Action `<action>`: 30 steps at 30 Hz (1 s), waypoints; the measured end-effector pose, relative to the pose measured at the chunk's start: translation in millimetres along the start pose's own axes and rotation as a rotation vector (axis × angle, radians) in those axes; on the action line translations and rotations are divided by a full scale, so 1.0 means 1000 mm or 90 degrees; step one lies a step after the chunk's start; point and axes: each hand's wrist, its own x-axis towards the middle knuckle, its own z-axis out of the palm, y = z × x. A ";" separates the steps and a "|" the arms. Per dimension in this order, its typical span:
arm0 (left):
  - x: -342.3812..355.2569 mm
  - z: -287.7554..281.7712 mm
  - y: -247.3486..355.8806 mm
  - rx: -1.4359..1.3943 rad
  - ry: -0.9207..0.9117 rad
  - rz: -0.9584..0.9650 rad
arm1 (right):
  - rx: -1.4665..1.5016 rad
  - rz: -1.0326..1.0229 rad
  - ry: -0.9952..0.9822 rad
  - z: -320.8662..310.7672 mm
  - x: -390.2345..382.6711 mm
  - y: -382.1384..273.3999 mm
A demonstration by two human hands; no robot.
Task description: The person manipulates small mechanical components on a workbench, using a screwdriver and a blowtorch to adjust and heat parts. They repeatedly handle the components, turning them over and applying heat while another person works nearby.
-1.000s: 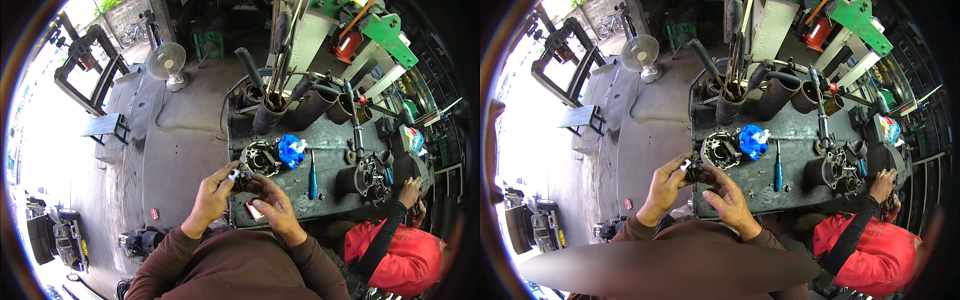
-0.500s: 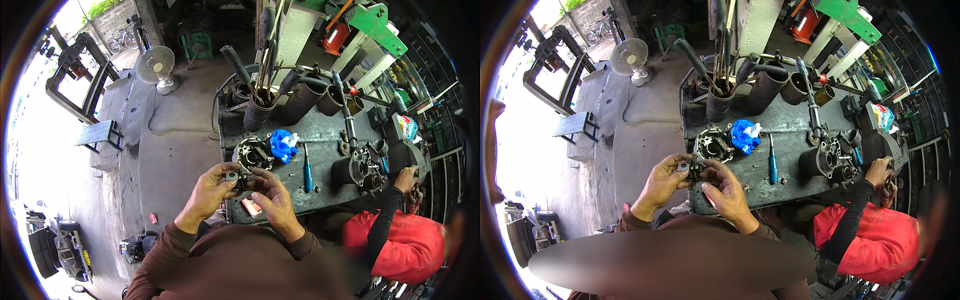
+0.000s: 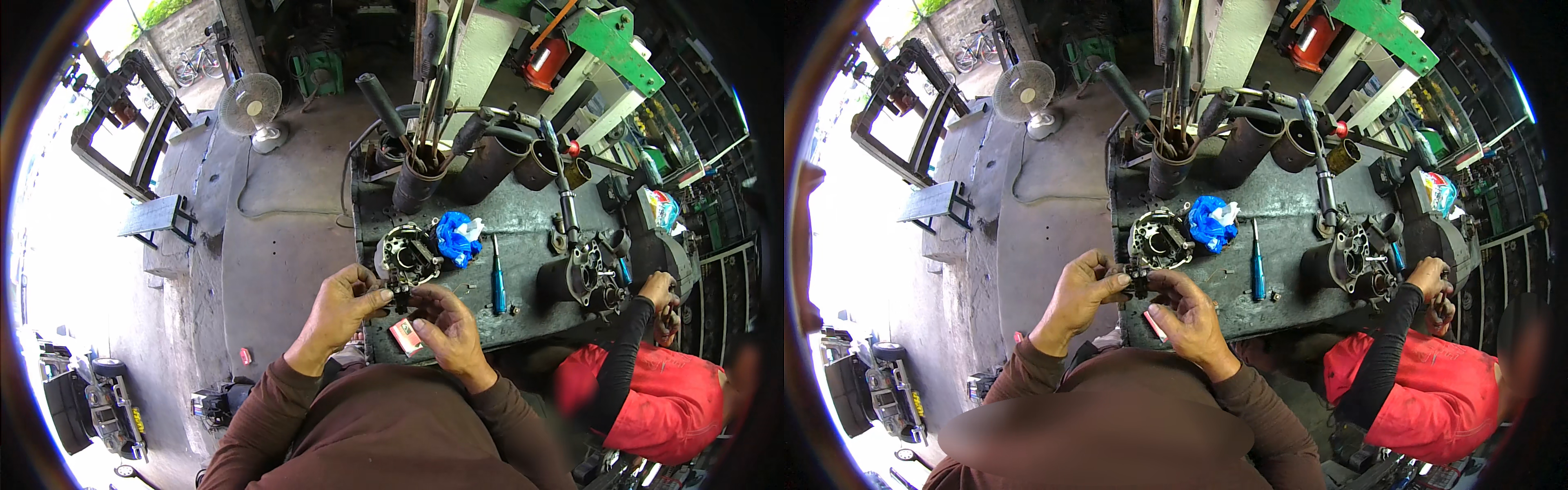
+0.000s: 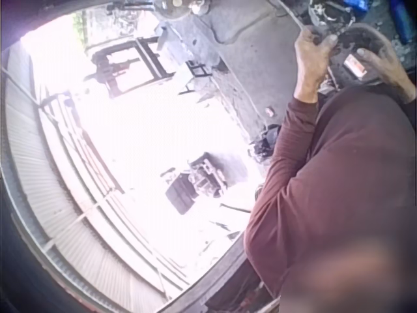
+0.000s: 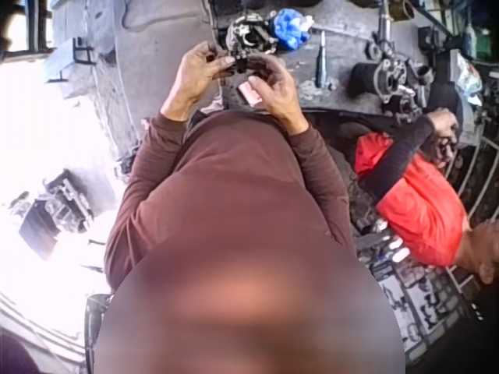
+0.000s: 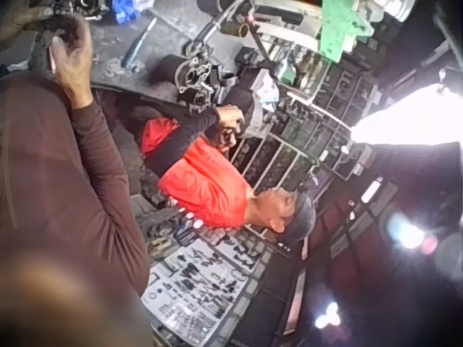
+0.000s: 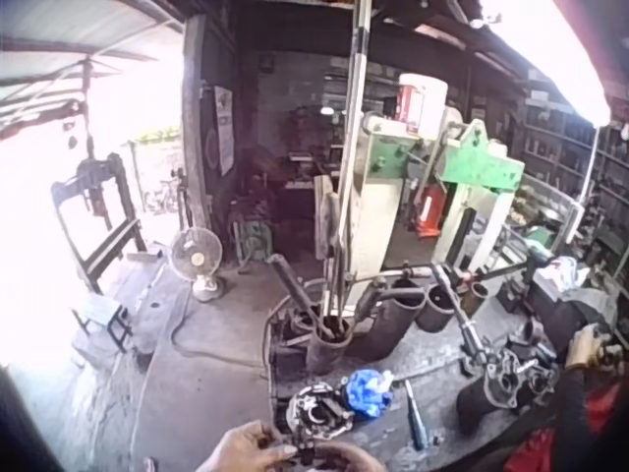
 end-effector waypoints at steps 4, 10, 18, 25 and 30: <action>0.004 0.001 -0.002 0.000 -0.008 0.029 | -0.012 -0.007 0.004 -0.004 0.002 0.000; 0.008 0.003 -0.003 -0.016 0.019 0.031 | -0.151 -0.072 -0.024 0.002 0.012 -0.013; 0.013 0.003 -0.005 -0.151 0.030 -0.038 | -0.732 -0.238 -0.016 0.014 0.015 -0.026; 0.013 0.005 -0.002 -0.203 0.014 -0.075 | -0.615 -0.225 -0.031 0.012 0.015 -0.031; 0.011 0.007 0.000 -0.211 0.004 -0.076 | -0.622 -0.196 -0.052 0.014 0.018 -0.029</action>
